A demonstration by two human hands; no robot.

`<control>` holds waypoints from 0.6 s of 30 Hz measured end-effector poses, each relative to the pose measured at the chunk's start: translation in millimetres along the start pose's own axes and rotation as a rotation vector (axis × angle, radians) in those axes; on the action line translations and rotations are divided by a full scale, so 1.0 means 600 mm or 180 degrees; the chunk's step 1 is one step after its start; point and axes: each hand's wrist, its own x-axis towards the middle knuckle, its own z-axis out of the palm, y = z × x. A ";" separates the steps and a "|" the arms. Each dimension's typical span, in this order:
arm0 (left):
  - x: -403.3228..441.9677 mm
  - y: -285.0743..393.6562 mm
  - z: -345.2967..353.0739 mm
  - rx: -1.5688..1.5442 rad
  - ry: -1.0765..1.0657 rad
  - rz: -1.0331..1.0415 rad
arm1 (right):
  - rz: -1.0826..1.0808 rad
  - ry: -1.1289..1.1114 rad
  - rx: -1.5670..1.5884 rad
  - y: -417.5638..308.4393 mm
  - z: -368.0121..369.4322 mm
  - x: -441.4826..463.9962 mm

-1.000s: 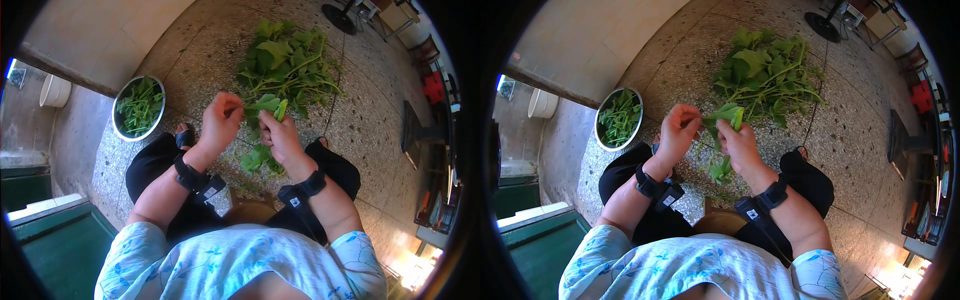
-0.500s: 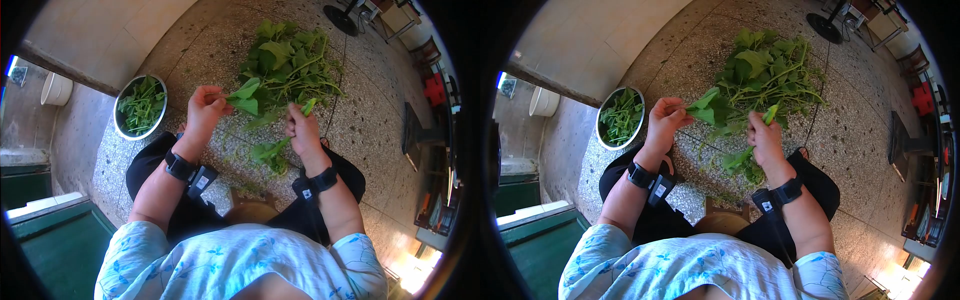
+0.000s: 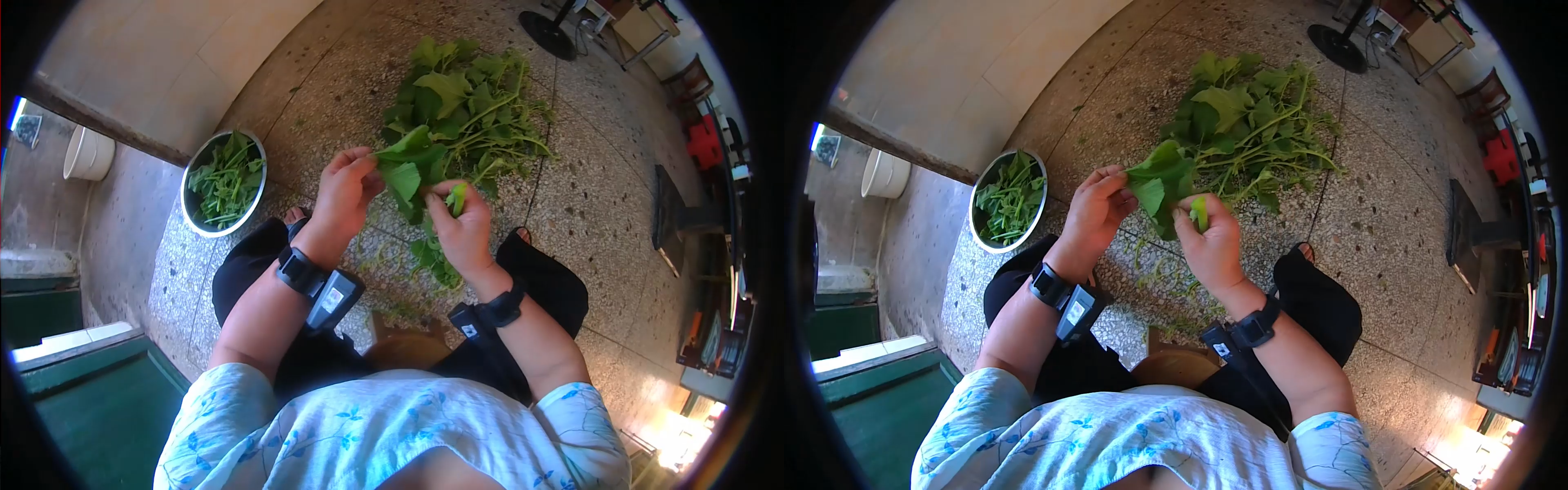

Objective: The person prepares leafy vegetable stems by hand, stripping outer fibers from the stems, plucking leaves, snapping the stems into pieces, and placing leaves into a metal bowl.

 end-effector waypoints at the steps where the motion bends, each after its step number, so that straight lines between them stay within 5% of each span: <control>1: 0.002 -0.004 0.005 0.0035 -0.0052 0.0020 | -0.0115 0.0120 -0.0126 0.006 0.003 0.005; 4: -0.007 -0.011 0.033 0.0531 -0.0092 0.0271 | -0.0682 0.0387 -0.0629 -0.004 -0.001 0.026; 12: -0.011 -0.051 0.061 0.1259 -0.0403 0.1012 | -0.0157 0.0078 -0.0864 -0.024 -0.014 0.042; 18: -0.019 -0.048 0.075 0.3040 -0.0401 0.2565 | 0.0147 0.0077 -0.0445 -0.015 -0.021 0.051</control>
